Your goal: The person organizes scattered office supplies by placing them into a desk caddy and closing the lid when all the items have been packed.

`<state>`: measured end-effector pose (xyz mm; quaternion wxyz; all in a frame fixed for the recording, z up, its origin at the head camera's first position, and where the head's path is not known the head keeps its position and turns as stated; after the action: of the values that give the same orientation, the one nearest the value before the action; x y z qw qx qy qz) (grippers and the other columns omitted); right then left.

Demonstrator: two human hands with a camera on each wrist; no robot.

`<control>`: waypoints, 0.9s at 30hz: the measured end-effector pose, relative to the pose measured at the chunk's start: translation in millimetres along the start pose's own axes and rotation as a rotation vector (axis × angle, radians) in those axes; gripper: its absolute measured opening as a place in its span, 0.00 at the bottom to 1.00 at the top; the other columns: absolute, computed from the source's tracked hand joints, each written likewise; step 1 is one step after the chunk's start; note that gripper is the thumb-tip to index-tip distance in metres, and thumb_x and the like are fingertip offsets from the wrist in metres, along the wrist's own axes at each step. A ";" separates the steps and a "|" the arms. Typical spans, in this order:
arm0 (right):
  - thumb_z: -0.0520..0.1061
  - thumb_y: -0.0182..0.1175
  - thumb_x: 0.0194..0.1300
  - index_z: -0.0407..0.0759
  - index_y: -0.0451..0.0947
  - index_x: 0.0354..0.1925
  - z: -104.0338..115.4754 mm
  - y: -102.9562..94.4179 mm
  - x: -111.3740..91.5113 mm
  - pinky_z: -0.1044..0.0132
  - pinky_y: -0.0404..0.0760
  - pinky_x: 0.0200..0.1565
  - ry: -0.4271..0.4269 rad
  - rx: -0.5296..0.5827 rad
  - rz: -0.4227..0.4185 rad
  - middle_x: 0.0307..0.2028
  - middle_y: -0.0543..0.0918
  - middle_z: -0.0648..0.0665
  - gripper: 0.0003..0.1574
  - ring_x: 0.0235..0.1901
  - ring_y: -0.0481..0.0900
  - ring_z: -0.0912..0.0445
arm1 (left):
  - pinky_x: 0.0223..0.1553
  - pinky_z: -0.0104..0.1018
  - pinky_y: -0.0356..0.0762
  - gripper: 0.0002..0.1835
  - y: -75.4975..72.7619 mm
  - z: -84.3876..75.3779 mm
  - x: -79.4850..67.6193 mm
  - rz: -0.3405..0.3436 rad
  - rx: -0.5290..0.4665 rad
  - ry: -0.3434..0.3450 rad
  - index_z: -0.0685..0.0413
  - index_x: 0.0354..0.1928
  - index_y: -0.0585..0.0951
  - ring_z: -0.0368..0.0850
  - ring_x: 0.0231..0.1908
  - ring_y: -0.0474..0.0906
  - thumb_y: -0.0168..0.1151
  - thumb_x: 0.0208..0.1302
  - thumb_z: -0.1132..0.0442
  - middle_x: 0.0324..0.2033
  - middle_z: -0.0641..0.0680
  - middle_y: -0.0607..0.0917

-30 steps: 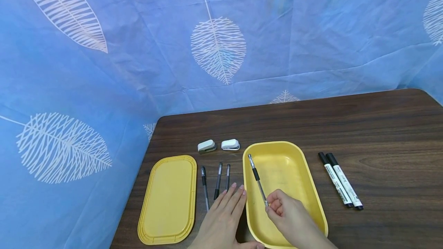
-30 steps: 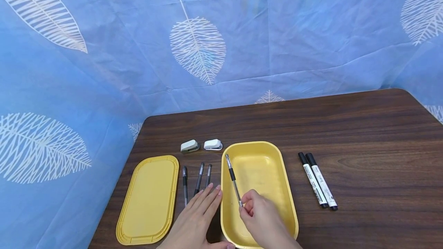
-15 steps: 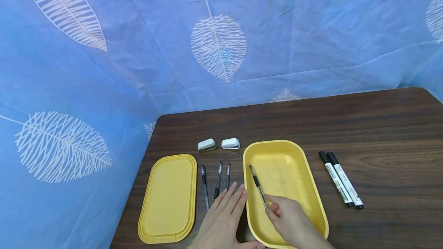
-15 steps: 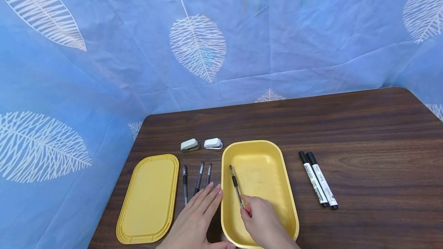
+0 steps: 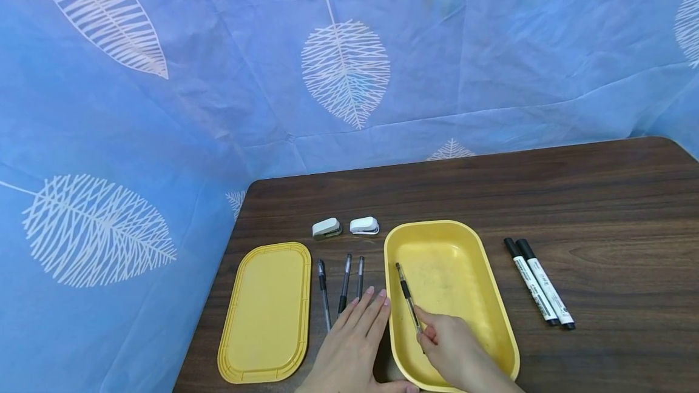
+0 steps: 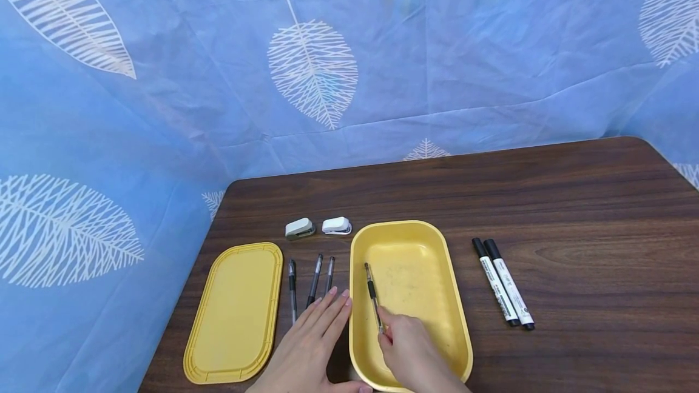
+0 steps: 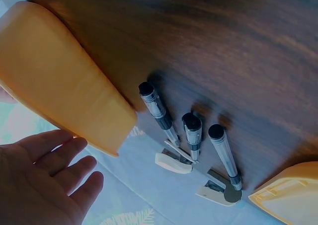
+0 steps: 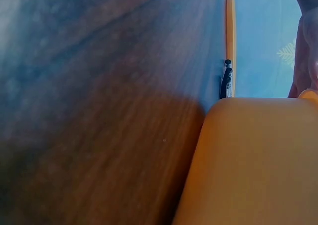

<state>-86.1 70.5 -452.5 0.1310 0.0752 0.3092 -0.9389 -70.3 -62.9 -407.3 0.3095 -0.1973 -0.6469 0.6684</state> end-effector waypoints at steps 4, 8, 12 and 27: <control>0.36 0.60 0.62 0.26 0.66 0.64 0.7 5.1 -0.5 0.72 0.69 0.19 -0.030 0.029 0.061 0.20 0.80 0.54 0.34 0.15 0.70 0.66 | 0.67 0.41 0.67 0.58 1.1 0.0 0.2 0.014 -0.004 -0.005 0.53 0.72 0.62 0.47 0.72 0.60 0.42 0.50 0.16 0.70 0.50 0.68; 0.37 0.62 0.62 0.27 0.62 0.67 1.1 8.7 -0.4 0.71 0.69 0.20 -0.050 0.034 0.097 0.19 0.77 0.53 0.38 0.16 0.71 0.66 | 0.67 0.41 0.67 0.59 0.9 -0.6 0.4 0.012 0.001 -0.005 0.53 0.73 0.62 0.47 0.72 0.60 0.42 0.50 0.16 0.70 0.50 0.68; 0.36 0.62 0.62 0.26 0.57 0.69 1.8 12.8 0.5 0.71 0.69 0.20 -0.058 0.060 0.127 0.19 0.75 0.52 0.43 0.16 0.72 0.64 | 0.67 0.41 0.66 0.59 0.9 -0.5 0.3 0.016 -0.006 -0.009 0.53 0.73 0.62 0.47 0.72 0.59 0.41 0.50 0.15 0.70 0.50 0.68; 0.31 0.62 0.59 0.23 0.54 0.70 -0.5 20.6 0.9 0.71 0.69 0.19 -0.031 0.064 0.178 0.20 0.75 0.50 0.45 0.16 0.75 0.58 | 0.67 0.43 0.67 0.60 2.1 -0.8 0.9 0.014 -0.048 -0.010 0.54 0.74 0.60 0.48 0.73 0.58 0.41 0.50 0.15 0.72 0.51 0.65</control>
<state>-81.0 54.6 -464.6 0.2161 0.0922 0.2690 -0.9340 -70.7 -61.6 -409.2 0.2968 -0.2060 -0.6629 0.6557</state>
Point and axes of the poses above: each hand's wrist, its own x-axis towards the middle knuckle, its own y-axis out of the palm, z = x × y, the point moved 8 cm from there along x, towards the middle knuckle
